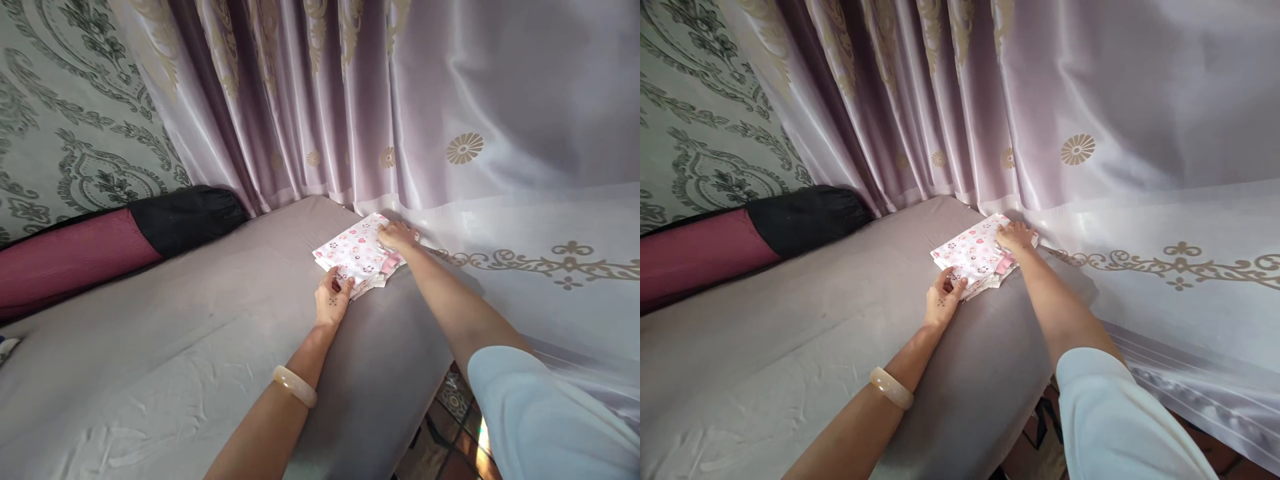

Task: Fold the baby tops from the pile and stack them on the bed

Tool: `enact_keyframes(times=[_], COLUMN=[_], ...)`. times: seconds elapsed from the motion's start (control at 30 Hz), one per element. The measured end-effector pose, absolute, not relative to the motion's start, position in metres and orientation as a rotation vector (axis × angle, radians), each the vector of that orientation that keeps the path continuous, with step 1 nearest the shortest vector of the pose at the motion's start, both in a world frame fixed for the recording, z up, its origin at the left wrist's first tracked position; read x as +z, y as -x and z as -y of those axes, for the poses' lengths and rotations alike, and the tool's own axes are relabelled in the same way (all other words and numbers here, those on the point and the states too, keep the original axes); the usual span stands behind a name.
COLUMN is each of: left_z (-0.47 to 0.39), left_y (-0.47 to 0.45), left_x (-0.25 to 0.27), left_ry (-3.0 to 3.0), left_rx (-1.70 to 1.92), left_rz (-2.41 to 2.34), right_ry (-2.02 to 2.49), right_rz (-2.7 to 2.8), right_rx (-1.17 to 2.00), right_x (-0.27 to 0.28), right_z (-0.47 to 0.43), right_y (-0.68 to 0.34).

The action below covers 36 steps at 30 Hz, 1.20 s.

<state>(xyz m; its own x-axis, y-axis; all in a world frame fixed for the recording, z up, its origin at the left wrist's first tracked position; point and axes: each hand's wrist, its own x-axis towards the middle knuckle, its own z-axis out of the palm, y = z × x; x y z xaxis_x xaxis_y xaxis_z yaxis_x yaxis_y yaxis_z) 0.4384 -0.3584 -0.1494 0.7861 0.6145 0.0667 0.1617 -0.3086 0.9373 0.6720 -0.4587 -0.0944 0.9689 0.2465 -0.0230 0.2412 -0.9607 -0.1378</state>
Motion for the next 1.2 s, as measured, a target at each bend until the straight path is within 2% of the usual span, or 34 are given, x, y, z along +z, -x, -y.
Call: enact_keyframes(times=[0.1, 0.23, 0.43, 0.8, 1.03, 1.2], left_z=[0.359, 0.358, 0.358, 0.358, 0.357, 0.355], left_y=[-0.439, -0.44, -0.441, -0.443, -0.443, -0.438], left_x=[-0.15, -0.152, -0.154, -0.154, -0.152, -0.151], left_ry=[-1.857, -1.846, -1.841, -1.835, -1.854, -1.851], left_rx=[0.502, 0.502, 0.496, 0.507, 0.507, 0.461], left_rz=[-0.592, -0.571, -0.57, -0.574, -0.574, -0.531], right_ry=[2.958, 2.906, 2.958, 2.918, 2.855, 2.878], right_rz=[0.553, 0.736, 0.635, 0.634, 0.802, 0.828], right_rx=[-0.055, -0.004, 0.212, 0.155, -0.055, -0.217], right_x=[-0.092, -0.094, -0.104, -0.1, -0.112, -0.12], right_z=[0.441, 0.419, 0.413, 0.41, 0.399, 0.401], right_y=[-0.671, -0.671, -0.682, -0.656, -0.581, -0.567])
